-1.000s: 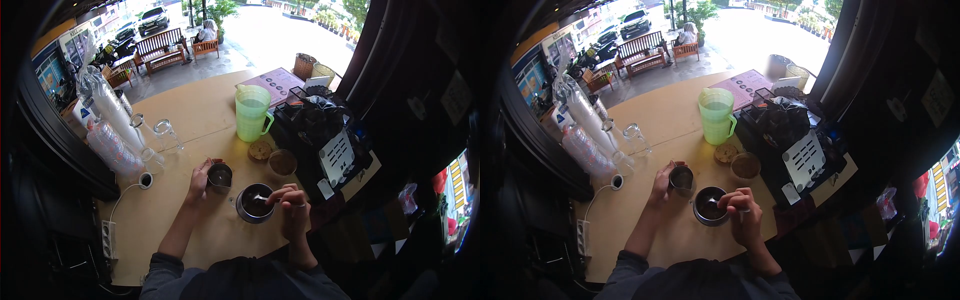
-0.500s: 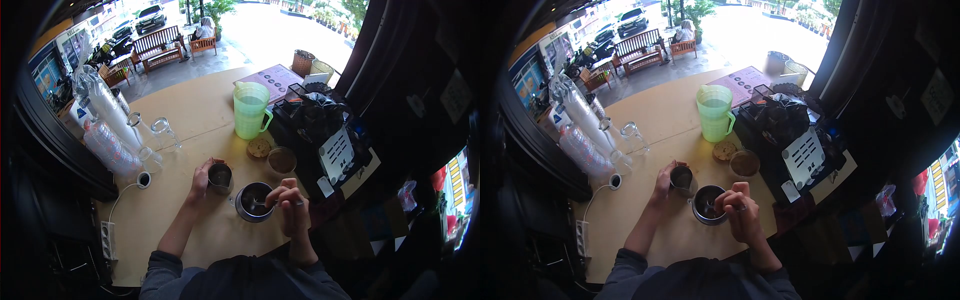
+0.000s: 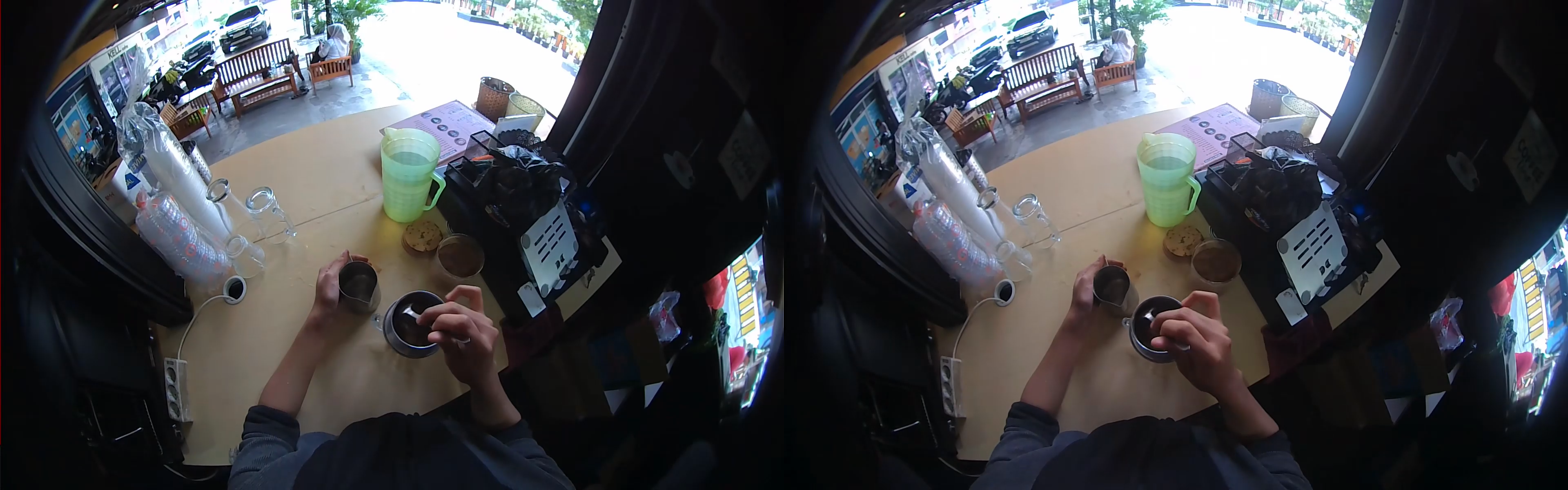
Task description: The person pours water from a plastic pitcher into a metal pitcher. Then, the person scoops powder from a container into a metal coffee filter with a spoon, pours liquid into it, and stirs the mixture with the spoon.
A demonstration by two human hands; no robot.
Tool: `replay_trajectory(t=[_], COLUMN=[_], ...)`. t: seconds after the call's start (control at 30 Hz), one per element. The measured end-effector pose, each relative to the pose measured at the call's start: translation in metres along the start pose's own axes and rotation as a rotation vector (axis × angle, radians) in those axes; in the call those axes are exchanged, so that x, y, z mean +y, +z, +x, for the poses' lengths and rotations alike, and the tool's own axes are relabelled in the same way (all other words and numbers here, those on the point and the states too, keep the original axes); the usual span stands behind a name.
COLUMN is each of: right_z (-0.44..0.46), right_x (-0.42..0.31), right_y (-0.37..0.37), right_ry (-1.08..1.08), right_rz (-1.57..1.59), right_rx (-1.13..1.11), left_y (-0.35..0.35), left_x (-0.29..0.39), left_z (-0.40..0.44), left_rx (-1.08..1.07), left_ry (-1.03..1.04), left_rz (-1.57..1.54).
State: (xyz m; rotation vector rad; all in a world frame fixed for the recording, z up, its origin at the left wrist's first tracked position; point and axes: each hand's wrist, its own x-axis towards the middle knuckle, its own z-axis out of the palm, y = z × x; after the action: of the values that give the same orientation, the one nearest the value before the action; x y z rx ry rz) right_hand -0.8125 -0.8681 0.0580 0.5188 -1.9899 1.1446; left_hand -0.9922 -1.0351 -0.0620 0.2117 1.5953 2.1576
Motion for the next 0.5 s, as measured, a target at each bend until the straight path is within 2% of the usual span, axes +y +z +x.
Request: replay_trajectory(t=[0.07,0.1,0.2,0.5], right_z=[-0.004,-0.007,-0.011,-0.010], right_x=[-0.005,-0.006,-0.007,-0.006], right_y=[-0.006,-0.007,-0.003,-0.003], right_ry=[-0.079,-0.075,-0.132,-0.121], right_rz=[-0.229,-0.224,-0.202,-0.261], right_rx=[0.068,0.120,0.123,0.102], left_y=[0.001,0.000,-0.002,-0.005], left_x=[0.001,0.001,-0.002,-0.006], left_z=[-0.001,-0.001,0.001,0.001], left_rx=[-0.008,-0.008,-0.011,-0.045], left_ry=[-0.004,-0.003,0.004,0.019], left_rz=[-0.035,-0.034,-0.027,-0.021])
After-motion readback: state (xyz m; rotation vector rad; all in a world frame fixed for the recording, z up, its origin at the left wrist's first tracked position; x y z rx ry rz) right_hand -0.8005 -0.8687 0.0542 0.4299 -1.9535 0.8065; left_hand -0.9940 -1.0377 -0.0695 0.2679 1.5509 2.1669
